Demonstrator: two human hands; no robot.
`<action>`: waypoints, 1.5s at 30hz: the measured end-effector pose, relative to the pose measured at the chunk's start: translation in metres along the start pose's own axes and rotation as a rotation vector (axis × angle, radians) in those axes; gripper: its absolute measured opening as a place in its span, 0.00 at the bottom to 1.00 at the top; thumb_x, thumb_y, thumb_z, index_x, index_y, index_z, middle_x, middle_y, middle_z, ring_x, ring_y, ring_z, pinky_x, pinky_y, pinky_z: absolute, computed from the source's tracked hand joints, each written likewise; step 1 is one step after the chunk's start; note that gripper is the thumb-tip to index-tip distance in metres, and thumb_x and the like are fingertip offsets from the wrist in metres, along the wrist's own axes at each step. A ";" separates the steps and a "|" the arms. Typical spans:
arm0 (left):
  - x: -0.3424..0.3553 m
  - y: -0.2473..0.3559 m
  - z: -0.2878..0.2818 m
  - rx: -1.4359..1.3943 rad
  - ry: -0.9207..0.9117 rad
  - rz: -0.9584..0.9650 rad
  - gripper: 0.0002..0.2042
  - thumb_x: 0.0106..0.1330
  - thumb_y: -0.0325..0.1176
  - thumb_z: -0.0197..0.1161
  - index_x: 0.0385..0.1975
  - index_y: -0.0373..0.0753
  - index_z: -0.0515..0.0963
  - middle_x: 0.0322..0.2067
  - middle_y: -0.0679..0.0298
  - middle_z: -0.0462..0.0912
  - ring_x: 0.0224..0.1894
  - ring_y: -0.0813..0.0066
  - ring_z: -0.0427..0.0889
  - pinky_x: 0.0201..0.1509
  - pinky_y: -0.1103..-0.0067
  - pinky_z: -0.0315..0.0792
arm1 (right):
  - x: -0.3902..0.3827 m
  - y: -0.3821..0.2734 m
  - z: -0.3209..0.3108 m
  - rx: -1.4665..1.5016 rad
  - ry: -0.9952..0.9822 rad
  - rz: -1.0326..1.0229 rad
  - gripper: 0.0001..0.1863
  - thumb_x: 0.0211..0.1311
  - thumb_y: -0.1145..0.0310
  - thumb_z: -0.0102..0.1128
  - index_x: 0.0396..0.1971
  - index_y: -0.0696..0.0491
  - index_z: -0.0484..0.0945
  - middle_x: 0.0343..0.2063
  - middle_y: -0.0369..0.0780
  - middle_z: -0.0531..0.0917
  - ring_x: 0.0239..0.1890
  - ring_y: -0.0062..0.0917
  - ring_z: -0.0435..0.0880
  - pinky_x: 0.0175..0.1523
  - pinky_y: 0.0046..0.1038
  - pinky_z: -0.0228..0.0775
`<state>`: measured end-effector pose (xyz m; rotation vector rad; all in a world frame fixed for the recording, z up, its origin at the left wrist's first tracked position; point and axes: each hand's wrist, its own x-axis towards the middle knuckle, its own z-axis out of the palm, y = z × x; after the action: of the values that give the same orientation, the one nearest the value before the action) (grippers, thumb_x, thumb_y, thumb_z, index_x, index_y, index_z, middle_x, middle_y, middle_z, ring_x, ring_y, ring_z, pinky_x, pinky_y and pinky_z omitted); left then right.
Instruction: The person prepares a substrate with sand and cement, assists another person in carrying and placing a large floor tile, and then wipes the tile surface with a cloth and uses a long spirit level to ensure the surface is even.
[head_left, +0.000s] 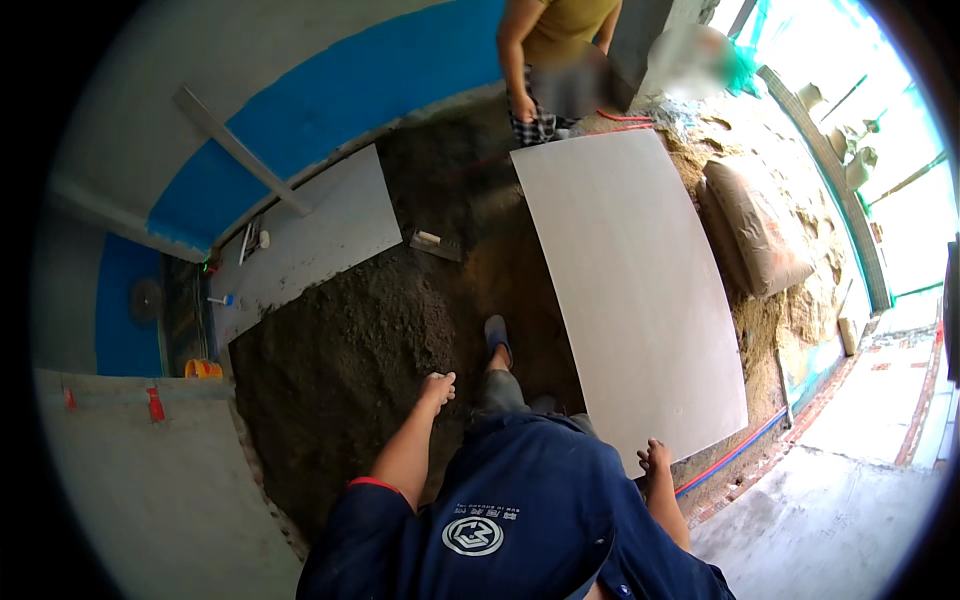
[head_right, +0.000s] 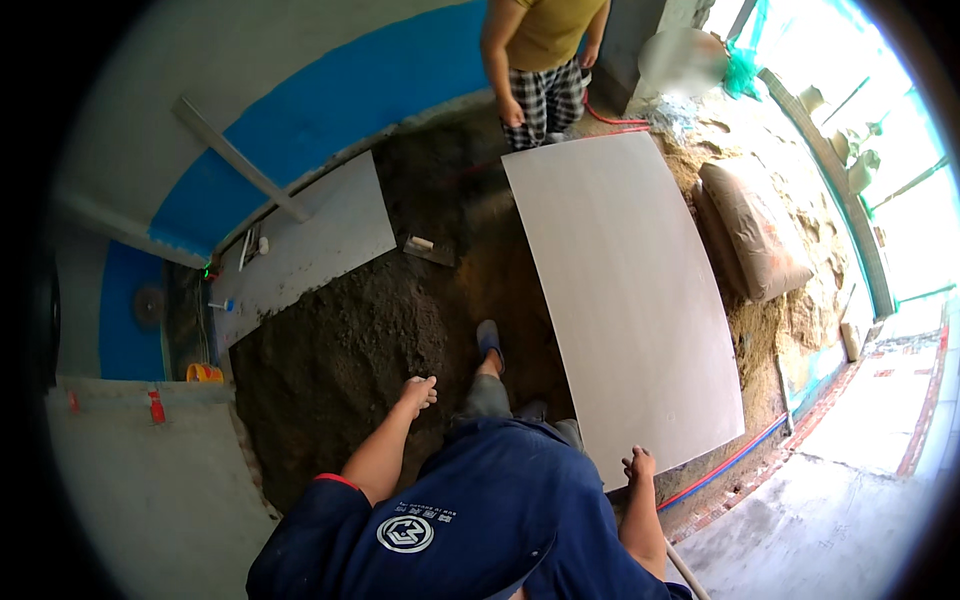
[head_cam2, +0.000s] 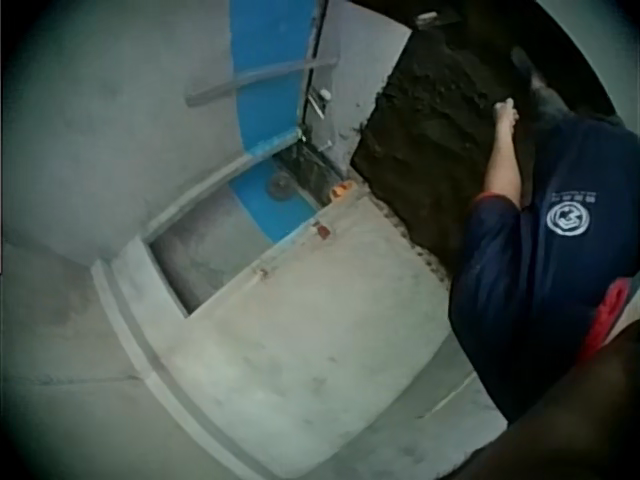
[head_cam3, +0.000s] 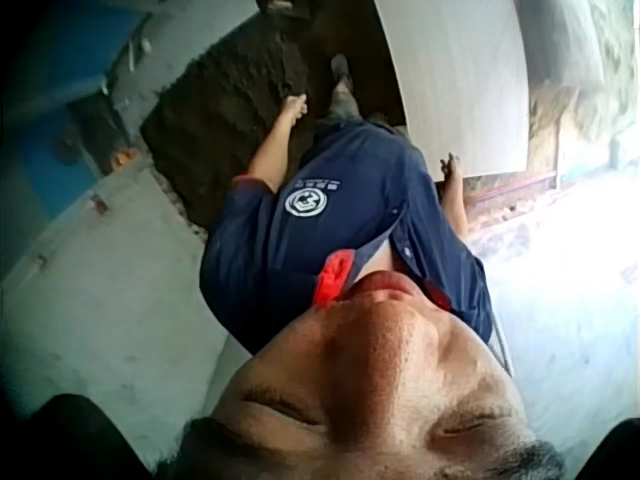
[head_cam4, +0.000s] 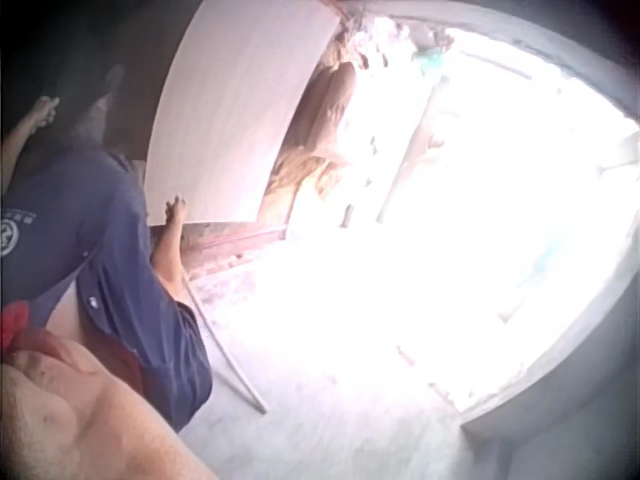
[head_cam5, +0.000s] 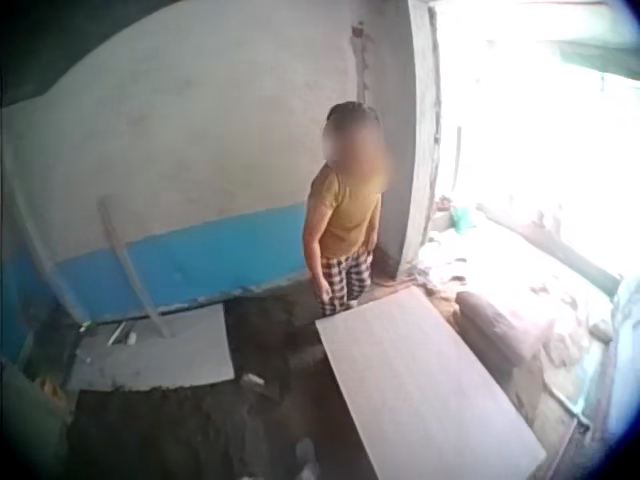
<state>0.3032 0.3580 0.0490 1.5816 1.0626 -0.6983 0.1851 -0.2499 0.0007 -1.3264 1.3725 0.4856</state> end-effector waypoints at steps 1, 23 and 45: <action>0.002 0.000 0.000 0.004 0.007 -0.012 0.15 0.69 0.45 0.60 0.37 0.36 0.73 0.28 0.63 0.79 0.25 0.76 0.76 0.27 0.75 0.69 | -0.003 0.001 0.003 0.019 -0.006 -0.001 0.26 0.65 0.61 0.56 0.62 0.50 0.66 0.50 0.40 0.77 0.35 0.34 0.85 0.22 0.26 0.63; 0.018 -0.019 -0.035 -0.136 0.081 -0.088 0.15 0.68 0.44 0.62 0.37 0.38 0.73 0.29 0.62 0.79 0.27 0.75 0.77 0.29 0.73 0.71 | -0.019 -0.076 0.071 -0.158 -0.022 0.035 0.16 0.64 0.61 0.57 0.49 0.50 0.71 0.30 0.38 0.75 0.26 0.32 0.83 0.18 0.22 0.58; 0.096 0.173 -0.197 -0.842 0.273 0.013 0.15 0.69 0.46 0.61 0.31 0.39 0.73 0.31 0.62 0.78 0.33 0.69 0.79 0.42 0.65 0.73 | -0.535 -0.540 0.594 0.076 -2.212 -0.454 0.18 0.75 0.55 0.46 0.29 0.51 0.75 0.23 0.37 0.76 0.24 0.24 0.76 0.49 0.44 0.73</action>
<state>0.4836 0.5653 0.0961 0.9496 1.3116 0.0174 0.7747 0.3338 0.4934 -0.3134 -0.7224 0.9986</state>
